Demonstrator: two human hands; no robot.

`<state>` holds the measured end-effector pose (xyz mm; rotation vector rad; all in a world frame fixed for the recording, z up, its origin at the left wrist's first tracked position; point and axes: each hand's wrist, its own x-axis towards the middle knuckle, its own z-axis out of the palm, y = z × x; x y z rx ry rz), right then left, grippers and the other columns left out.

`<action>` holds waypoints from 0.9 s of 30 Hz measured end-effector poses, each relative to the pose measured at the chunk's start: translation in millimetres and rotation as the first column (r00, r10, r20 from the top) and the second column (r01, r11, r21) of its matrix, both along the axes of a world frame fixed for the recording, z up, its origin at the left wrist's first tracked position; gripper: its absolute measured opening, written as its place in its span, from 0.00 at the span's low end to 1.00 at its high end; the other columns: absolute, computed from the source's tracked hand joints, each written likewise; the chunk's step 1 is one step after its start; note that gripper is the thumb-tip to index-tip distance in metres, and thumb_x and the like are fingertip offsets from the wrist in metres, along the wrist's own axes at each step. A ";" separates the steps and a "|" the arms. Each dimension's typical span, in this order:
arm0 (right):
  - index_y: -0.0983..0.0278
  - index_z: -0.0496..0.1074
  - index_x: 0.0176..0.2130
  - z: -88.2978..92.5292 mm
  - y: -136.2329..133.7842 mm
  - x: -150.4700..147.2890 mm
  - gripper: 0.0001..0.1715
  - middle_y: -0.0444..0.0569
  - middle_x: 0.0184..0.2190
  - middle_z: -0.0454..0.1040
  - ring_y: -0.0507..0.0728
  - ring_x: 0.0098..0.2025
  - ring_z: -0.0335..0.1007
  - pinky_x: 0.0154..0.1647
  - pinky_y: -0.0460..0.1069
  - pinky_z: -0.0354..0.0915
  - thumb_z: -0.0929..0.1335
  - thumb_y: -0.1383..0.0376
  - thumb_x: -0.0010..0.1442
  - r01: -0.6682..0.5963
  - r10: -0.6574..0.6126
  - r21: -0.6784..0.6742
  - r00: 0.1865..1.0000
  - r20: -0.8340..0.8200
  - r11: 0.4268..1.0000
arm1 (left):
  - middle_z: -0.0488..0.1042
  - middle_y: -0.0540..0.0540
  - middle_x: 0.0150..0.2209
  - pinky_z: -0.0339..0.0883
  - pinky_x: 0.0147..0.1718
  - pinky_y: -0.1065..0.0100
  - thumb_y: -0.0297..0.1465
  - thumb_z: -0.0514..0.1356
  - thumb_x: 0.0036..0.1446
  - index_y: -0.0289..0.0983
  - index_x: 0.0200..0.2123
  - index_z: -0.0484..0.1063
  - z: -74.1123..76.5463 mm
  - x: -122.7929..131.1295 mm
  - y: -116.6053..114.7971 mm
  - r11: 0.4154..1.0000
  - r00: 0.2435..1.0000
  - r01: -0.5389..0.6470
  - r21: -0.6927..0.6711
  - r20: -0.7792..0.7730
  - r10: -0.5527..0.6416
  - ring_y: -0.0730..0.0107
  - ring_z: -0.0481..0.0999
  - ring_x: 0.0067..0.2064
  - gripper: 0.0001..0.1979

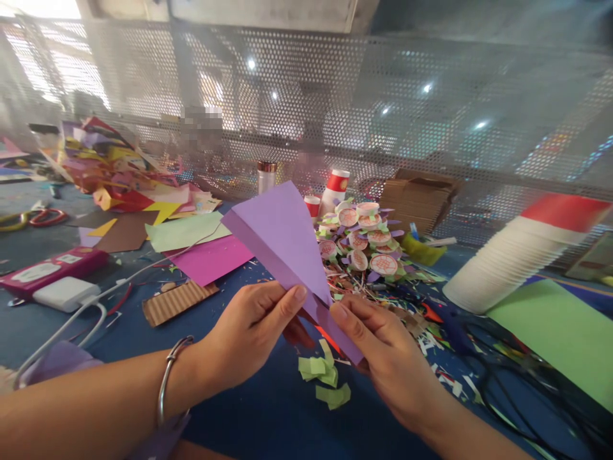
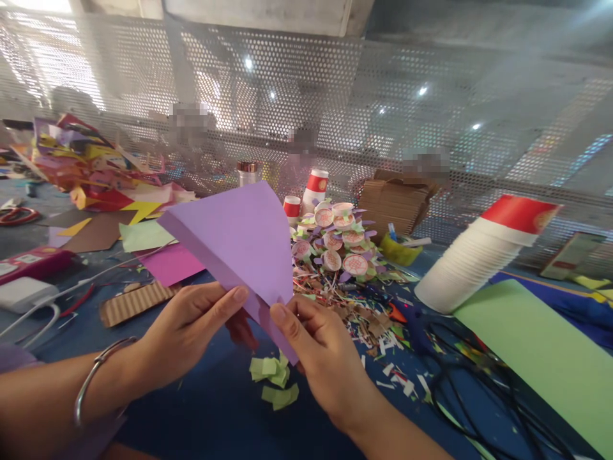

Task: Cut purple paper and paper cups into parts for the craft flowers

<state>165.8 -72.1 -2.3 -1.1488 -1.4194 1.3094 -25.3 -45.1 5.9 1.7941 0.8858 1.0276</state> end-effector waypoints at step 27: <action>0.61 0.64 0.29 2.2 0.3 3.5 0.23 0.38 0.22 0.55 0.49 0.23 0.46 0.23 0.48 0.45 0.67 0.47 0.64 -0.032 0.031 0.029 0.999 0.023 0.999 | 0.77 0.51 0.23 0.69 0.26 0.79 0.34 0.57 0.66 0.35 0.31 0.73 3.5 -2.9 5.7 0.997 0.999 -0.039 0.069 0.038 0.037 0.77 0.77 0.25 0.12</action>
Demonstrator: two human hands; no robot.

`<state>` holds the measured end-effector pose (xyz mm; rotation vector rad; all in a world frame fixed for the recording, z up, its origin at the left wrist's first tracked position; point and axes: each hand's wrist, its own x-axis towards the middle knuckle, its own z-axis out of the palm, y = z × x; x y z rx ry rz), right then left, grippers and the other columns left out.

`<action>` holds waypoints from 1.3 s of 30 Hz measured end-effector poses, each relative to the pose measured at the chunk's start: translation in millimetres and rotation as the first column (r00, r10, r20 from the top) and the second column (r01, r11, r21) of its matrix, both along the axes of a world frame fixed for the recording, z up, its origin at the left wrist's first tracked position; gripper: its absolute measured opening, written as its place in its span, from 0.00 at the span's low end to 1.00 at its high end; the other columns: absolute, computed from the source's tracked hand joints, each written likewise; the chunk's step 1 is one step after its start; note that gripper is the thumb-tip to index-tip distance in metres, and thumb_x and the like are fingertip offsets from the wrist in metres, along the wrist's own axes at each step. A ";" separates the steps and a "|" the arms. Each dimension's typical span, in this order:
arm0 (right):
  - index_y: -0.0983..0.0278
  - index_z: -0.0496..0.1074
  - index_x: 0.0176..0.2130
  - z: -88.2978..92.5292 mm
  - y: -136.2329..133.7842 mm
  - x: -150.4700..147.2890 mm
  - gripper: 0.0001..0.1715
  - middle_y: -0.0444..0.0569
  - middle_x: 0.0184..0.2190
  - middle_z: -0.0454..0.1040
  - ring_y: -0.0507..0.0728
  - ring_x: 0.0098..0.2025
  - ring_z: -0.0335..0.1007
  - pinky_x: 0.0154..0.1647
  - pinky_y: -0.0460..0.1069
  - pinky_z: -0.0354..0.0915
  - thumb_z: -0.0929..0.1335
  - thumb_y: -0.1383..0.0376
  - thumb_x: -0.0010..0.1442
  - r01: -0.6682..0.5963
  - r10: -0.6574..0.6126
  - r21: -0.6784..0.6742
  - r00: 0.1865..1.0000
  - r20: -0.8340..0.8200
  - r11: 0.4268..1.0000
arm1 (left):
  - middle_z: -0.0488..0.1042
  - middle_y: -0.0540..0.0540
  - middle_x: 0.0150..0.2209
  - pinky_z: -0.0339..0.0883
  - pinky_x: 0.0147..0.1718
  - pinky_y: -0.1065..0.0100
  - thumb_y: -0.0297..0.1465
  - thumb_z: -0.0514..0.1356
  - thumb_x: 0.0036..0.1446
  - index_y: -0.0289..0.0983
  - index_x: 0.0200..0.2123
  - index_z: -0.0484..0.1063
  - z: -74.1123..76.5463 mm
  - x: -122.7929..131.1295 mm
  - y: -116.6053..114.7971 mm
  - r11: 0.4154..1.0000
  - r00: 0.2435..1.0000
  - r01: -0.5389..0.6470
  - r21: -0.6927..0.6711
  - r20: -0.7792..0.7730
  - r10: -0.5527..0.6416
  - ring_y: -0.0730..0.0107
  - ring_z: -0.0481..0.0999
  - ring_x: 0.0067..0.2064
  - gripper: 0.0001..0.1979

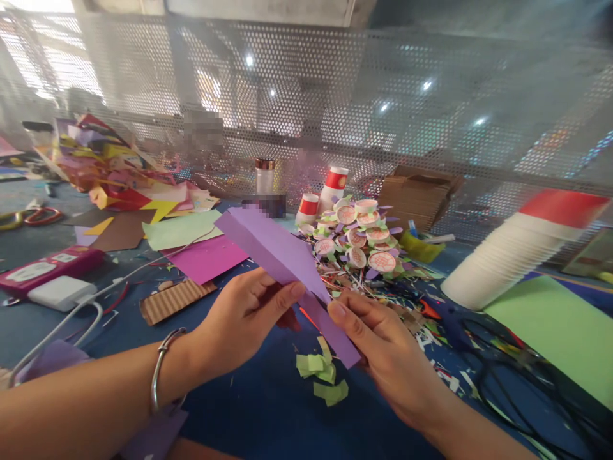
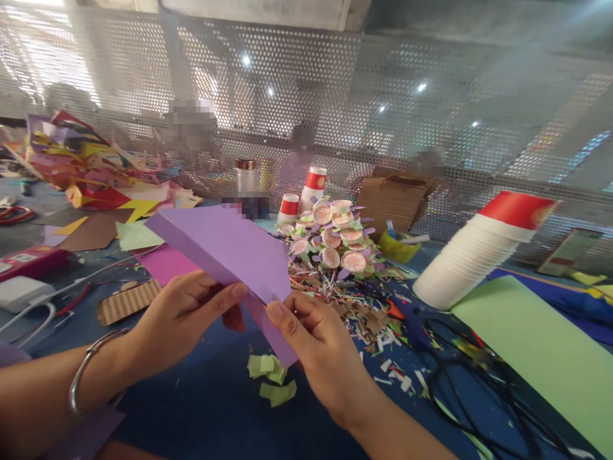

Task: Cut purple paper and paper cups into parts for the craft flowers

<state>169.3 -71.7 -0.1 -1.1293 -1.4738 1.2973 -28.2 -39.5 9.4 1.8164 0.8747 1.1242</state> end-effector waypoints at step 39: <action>0.62 0.67 0.28 -2.8 5.3 1.1 0.23 0.40 0.24 0.61 0.50 0.25 0.52 0.25 0.48 0.49 0.67 0.48 0.64 0.016 -0.019 0.039 0.998 0.061 0.999 | 0.73 0.54 0.23 0.69 0.22 0.78 0.32 0.55 0.67 0.35 0.32 0.66 2.2 0.7 1.3 0.999 0.985 -0.039 -0.004 0.167 0.039 0.79 0.76 0.21 0.10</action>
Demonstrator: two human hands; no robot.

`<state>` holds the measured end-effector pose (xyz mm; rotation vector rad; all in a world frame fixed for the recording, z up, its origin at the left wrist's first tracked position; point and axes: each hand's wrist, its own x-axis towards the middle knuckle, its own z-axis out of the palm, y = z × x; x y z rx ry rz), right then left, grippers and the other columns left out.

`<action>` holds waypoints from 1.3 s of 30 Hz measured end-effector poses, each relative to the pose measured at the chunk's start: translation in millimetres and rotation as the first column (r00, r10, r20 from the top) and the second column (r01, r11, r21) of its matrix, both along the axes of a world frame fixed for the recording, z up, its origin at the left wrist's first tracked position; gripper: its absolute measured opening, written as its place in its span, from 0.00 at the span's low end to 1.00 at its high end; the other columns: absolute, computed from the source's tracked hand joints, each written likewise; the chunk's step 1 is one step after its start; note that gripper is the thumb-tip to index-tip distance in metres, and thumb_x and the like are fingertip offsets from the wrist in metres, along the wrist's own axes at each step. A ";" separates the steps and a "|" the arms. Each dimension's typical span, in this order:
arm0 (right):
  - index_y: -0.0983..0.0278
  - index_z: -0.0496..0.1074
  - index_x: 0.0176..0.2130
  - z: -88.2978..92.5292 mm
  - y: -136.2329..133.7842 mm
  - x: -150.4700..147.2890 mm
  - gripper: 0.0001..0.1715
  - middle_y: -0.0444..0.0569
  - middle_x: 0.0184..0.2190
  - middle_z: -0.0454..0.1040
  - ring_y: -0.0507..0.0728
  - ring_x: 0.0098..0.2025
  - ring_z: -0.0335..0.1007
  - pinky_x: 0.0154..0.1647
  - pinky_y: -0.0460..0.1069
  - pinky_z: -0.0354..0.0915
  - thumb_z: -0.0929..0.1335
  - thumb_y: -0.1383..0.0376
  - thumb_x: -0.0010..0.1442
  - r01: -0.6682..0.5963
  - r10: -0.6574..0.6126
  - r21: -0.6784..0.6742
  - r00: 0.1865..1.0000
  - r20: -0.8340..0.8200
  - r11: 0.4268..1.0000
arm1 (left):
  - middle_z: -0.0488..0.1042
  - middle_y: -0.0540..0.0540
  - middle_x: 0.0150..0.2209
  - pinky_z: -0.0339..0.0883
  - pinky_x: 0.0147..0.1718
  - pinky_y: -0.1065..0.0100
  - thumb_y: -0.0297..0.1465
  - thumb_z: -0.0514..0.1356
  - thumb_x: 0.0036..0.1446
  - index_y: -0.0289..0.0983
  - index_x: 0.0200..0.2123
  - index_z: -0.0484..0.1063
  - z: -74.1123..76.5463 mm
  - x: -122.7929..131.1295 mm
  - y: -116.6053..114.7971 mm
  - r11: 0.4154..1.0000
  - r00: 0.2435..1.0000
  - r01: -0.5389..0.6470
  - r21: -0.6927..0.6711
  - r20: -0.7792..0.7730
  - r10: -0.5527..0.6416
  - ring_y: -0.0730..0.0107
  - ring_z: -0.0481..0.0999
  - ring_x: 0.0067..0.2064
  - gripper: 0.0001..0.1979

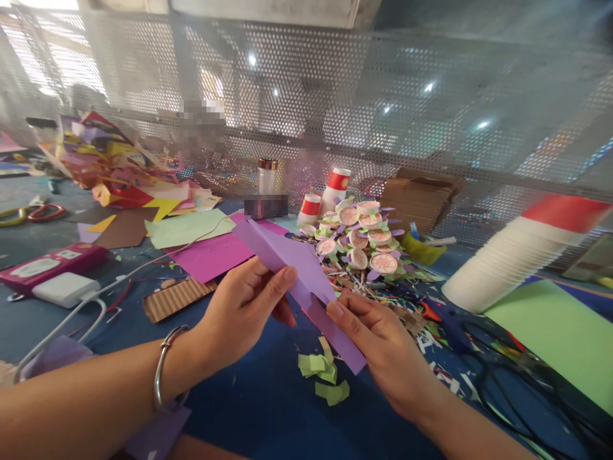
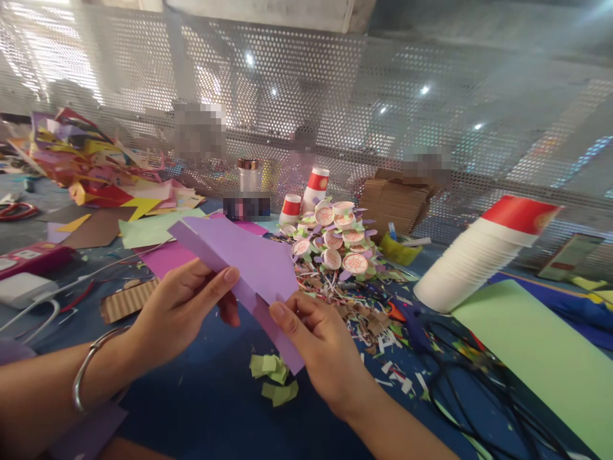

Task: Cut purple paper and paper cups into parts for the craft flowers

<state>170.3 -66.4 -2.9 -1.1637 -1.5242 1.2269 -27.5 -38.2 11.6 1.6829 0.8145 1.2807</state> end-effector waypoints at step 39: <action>0.63 0.65 0.27 -5.3 8.3 4.0 0.24 0.39 0.25 0.58 0.49 0.26 0.51 0.26 0.47 0.50 0.67 0.48 0.65 0.016 -0.019 0.056 0.998 0.057 0.998 | 0.76 0.48 0.28 0.70 0.29 0.74 0.36 0.61 0.63 0.32 0.33 0.74 -9.1 -0.9 14.6 0.985 0.987 0.085 -0.150 0.147 -0.063 0.76 0.73 0.28 0.12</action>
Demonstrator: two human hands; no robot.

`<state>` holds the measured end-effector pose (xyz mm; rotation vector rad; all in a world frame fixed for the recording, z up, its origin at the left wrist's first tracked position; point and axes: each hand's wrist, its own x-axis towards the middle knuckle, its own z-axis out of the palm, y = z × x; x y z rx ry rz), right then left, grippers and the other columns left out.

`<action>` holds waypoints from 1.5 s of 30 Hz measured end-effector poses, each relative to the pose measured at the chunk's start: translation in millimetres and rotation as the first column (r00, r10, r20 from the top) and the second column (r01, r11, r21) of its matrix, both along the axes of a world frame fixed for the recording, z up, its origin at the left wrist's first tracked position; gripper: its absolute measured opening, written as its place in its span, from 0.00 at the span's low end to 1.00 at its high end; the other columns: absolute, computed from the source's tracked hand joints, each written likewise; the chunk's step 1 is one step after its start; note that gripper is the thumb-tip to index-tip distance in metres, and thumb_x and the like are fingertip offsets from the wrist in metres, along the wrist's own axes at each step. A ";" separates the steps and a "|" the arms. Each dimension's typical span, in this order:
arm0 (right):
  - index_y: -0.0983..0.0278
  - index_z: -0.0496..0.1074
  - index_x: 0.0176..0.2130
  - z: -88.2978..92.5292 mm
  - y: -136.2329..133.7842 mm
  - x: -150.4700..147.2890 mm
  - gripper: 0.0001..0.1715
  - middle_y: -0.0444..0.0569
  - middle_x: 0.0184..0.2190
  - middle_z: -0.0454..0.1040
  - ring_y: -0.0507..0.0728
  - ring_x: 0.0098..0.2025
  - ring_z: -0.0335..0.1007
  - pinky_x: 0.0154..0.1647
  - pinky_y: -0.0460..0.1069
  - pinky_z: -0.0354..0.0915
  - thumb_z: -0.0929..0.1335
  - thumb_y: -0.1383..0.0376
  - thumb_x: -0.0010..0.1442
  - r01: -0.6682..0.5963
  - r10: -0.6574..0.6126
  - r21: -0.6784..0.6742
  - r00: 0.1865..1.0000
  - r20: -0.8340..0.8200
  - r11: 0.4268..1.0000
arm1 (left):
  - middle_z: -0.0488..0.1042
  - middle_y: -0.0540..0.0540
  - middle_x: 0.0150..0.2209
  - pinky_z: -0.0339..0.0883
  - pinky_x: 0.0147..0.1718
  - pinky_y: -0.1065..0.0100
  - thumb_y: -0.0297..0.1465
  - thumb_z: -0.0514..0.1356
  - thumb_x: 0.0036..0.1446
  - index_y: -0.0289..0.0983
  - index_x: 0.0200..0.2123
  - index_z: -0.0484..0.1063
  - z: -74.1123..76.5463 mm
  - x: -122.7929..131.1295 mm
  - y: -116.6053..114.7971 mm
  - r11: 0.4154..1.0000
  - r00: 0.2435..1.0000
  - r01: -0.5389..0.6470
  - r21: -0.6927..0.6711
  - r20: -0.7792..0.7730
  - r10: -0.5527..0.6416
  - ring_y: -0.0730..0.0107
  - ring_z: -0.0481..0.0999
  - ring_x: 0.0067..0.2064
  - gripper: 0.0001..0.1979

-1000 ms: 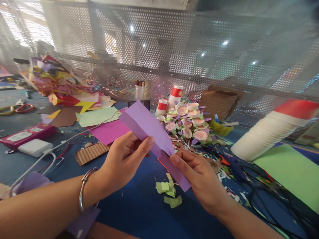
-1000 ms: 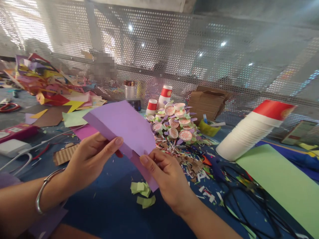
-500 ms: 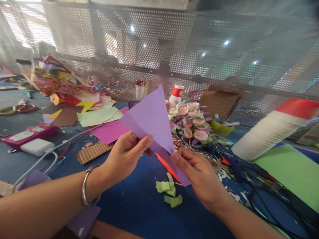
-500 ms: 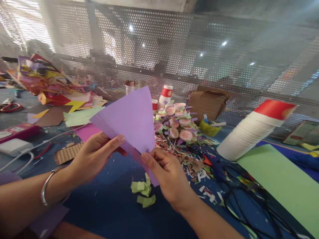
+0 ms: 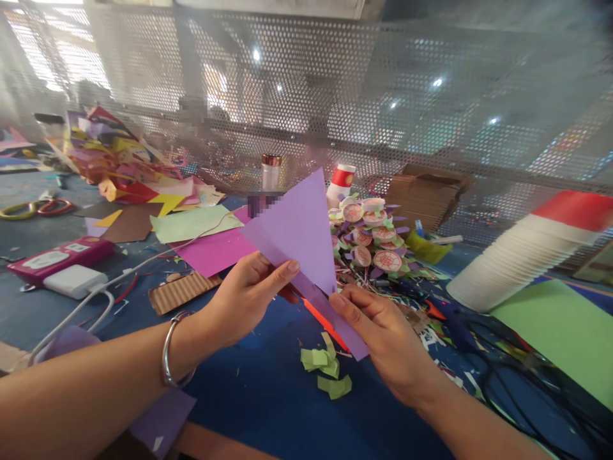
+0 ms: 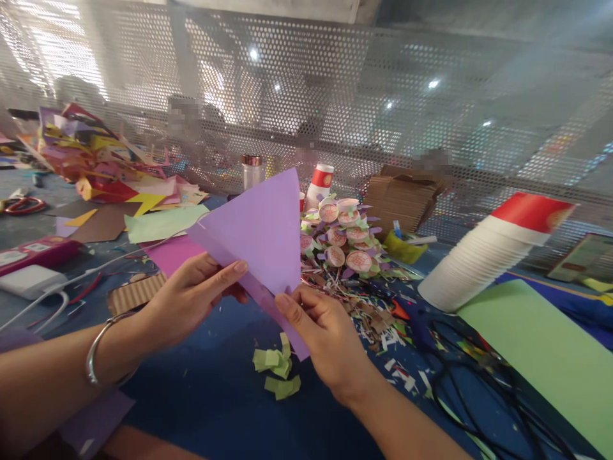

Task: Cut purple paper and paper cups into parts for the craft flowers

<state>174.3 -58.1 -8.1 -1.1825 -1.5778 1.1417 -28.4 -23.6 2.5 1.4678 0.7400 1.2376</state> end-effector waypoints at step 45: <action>0.62 0.62 0.26 2.2 -5.4 -8.9 0.24 0.35 0.19 0.53 0.46 0.19 0.43 0.17 0.44 0.42 0.69 0.49 0.62 -0.054 0.014 -0.188 0.978 -0.210 0.981 | 0.80 0.45 0.34 0.70 0.34 0.71 0.37 0.62 0.62 0.34 0.35 0.77 -2.5 8.6 -11.2 0.975 0.987 0.116 -0.191 0.134 -0.091 0.71 0.75 0.34 0.12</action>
